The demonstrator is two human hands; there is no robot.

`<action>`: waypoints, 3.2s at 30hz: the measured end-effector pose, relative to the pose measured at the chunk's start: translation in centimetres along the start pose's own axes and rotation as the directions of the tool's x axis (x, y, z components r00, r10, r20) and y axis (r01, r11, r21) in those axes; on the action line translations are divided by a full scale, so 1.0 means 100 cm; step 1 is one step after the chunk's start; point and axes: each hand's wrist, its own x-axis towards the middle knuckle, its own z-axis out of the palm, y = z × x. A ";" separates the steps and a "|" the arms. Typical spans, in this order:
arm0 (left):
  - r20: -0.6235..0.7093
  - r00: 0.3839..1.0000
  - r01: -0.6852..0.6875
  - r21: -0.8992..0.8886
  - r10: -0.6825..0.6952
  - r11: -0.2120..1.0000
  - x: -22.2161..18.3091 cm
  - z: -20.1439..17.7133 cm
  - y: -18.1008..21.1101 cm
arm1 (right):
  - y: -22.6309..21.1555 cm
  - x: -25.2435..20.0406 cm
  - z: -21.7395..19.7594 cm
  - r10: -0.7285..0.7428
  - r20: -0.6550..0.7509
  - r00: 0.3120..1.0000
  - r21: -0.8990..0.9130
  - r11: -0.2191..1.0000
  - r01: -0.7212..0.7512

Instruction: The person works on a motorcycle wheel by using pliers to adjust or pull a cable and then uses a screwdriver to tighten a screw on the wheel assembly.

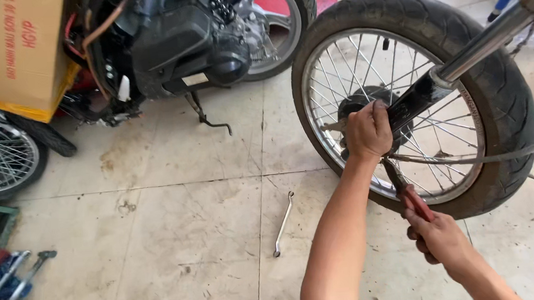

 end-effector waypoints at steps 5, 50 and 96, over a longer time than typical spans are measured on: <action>0.002 0.999 0.049 0.057 -0.049 0.997 0.001 -0.011 0.014 | 0.026 0.022 -0.008 -0.111 0.031 0.993 -0.112 0.987 0.114; -0.197 0.980 0.009 0.052 0.001 0.999 -0.016 0.004 0.000 | 0.008 0.071 0.023 -0.078 -0.054 0.995 -0.418 0.907 0.049; 0.352 0.902 0.262 0.012 -0.249 0.965 -0.011 -0.037 0.004 | -0.002 0.083 0.030 0.039 0.068 0.997 -0.182 0.983 -0.026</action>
